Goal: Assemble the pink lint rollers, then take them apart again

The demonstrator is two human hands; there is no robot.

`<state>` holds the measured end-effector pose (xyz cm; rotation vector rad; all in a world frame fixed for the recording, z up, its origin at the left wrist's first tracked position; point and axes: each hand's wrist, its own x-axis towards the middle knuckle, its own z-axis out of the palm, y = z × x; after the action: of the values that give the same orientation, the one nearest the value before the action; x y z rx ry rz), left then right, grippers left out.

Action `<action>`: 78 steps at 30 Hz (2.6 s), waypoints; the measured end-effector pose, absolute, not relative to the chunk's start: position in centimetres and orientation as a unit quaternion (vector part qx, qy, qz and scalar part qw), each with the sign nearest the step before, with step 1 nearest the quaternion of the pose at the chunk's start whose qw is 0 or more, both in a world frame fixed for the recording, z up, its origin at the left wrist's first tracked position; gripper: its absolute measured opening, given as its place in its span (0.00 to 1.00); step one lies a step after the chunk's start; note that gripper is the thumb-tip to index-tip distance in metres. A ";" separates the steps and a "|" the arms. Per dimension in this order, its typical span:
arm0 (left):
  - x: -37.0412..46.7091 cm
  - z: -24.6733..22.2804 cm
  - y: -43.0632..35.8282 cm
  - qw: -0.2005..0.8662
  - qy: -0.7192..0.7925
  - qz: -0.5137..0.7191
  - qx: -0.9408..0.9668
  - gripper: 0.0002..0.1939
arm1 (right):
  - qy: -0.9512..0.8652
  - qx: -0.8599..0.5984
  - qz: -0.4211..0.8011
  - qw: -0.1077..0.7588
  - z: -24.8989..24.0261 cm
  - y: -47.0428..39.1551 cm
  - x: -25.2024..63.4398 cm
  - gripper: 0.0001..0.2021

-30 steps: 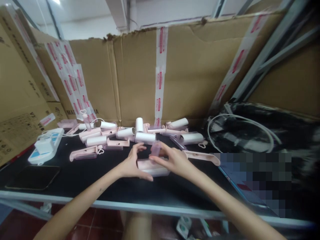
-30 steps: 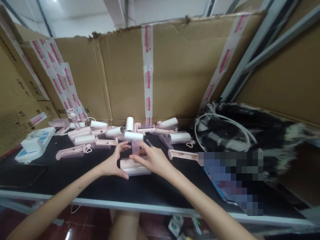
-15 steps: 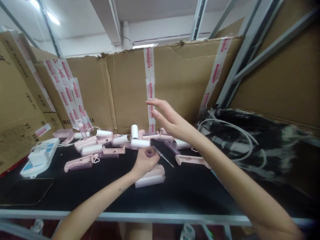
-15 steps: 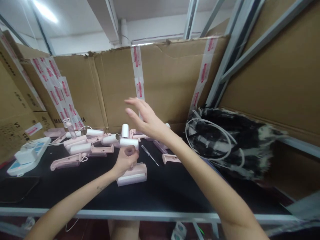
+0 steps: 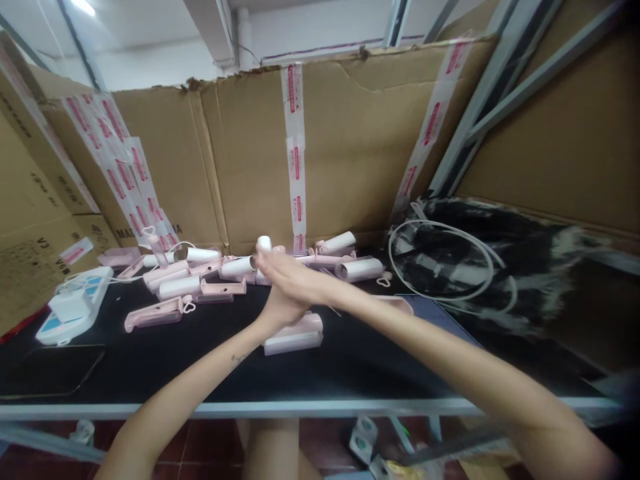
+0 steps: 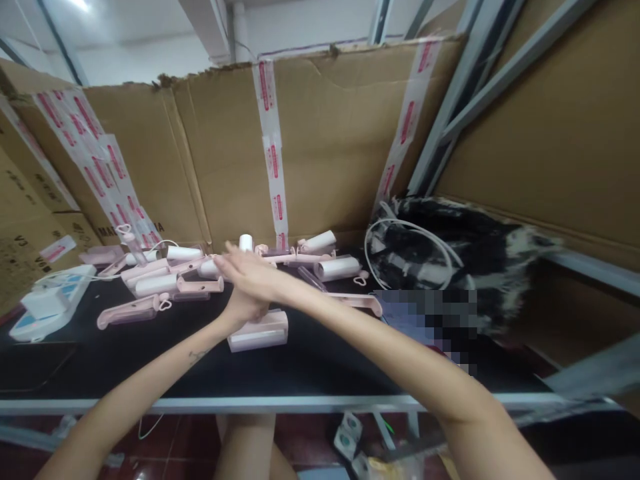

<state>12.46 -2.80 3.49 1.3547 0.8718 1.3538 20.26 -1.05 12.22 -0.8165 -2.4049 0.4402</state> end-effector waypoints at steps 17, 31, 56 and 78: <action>4.8 4.4 -2.4 0.541 0.220 0.540 0.606 0.22 | -0.866 -0.482 -0.023 0.131 5.9 12.8 30.2 0.08; 7.7 2.6 -2.4 0.561 0.250 0.566 0.550 0.25 | -0.868 -0.470 0.042 0.153 4.2 18.7 19.7 0.15; 7.0 3.3 -2.0 0.548 0.316 0.501 0.590 0.08 | -0.685 -0.240 0.488 0.485 6.9 -1.9 20.4 0.11; 7.1 2.9 -1.9 0.543 0.336 0.505 0.580 0.09 | -0.872 -0.184 0.395 0.222 11.6 1.2 21.6 0.13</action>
<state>7.11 -1.93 2.94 1.3780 0.7967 1.1998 21.61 1.17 11.64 -0.5080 -2.4090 1.0917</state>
